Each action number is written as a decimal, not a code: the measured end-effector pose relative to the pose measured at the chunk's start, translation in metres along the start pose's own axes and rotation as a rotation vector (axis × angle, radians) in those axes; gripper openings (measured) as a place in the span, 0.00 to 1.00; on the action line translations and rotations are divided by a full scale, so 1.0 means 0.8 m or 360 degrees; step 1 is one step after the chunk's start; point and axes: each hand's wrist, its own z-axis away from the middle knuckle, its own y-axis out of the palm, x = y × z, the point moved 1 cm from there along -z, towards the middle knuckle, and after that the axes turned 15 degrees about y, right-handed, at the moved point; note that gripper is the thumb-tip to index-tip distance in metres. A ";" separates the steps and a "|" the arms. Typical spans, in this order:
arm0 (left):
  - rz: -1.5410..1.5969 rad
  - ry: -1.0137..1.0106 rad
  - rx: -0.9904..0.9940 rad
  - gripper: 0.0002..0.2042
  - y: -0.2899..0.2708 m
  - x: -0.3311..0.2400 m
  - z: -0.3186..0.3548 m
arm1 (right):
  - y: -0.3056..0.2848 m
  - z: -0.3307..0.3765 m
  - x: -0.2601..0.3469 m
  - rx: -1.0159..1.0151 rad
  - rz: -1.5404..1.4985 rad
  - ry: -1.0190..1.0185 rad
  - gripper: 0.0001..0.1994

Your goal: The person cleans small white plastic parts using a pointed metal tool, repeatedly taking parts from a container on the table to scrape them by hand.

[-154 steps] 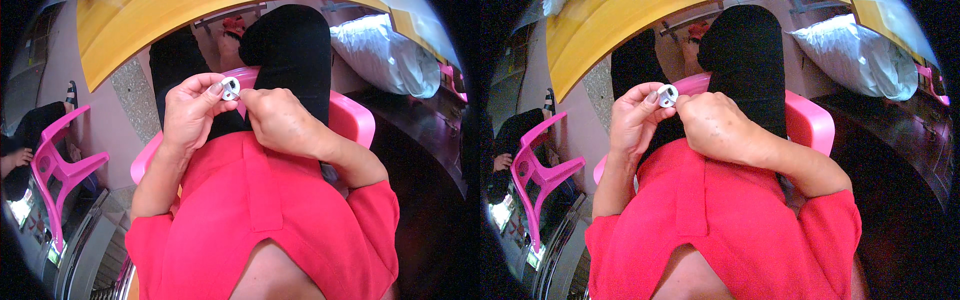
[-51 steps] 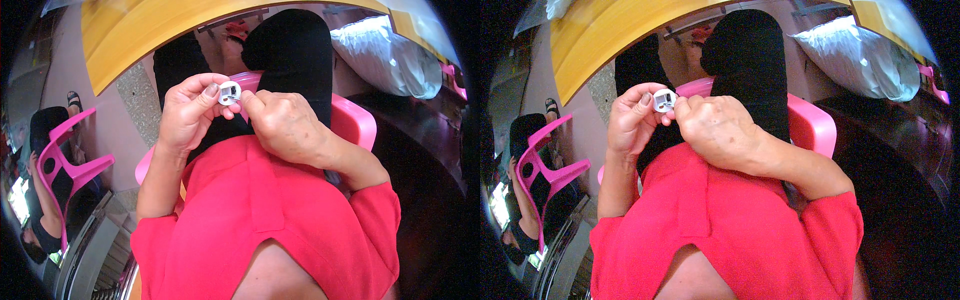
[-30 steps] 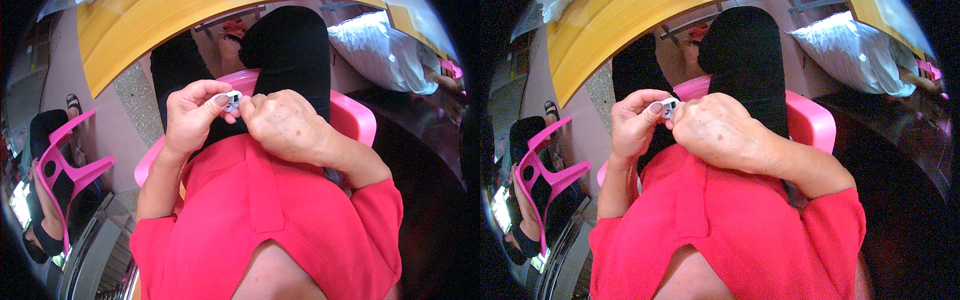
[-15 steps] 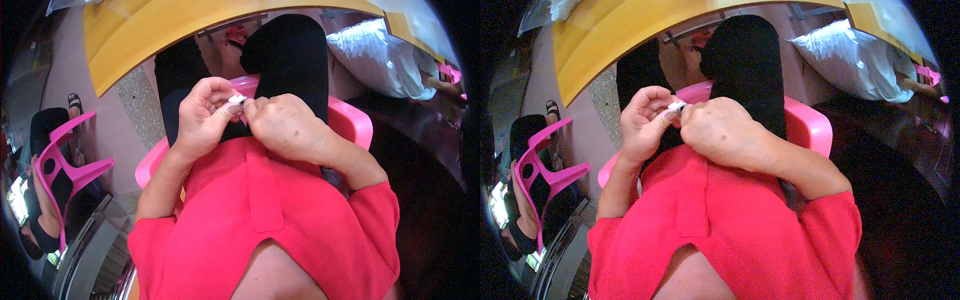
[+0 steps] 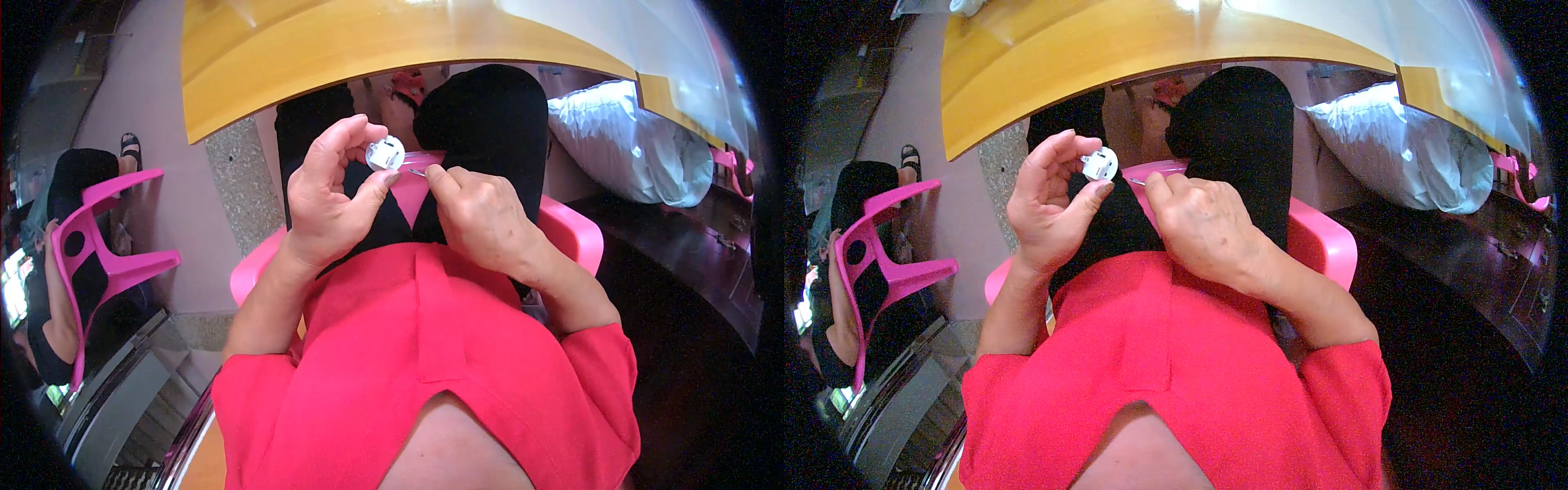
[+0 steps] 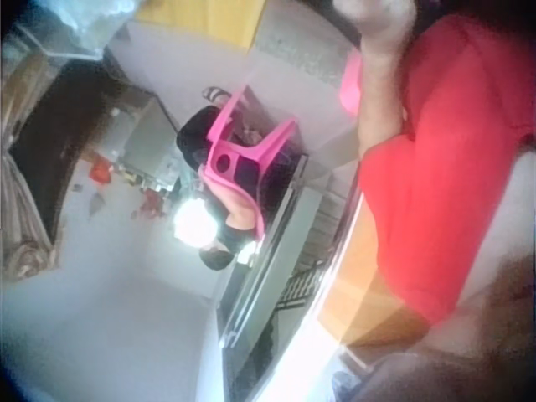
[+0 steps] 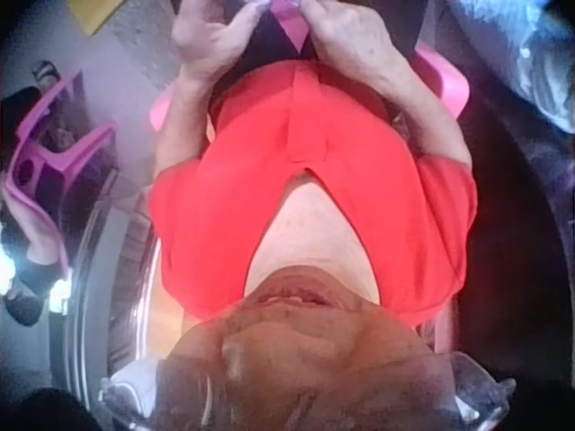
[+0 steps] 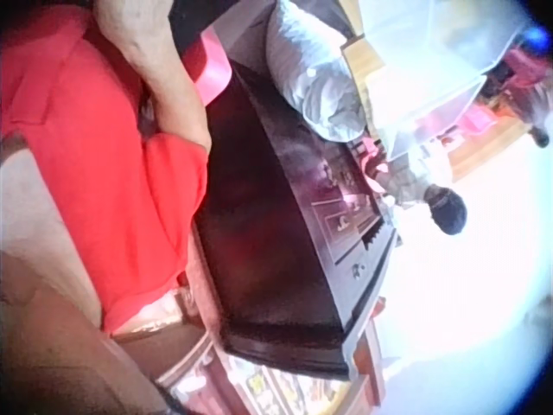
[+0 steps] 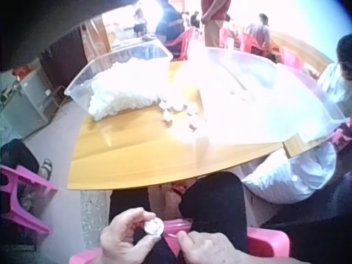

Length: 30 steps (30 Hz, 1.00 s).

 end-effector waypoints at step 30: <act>0.1387 -0.1153 -0.0578 0.13 -0.025 0.030 -0.014 | -0.006 -0.011 -0.003 0.0077 -0.0357 0.0039 0.11</act>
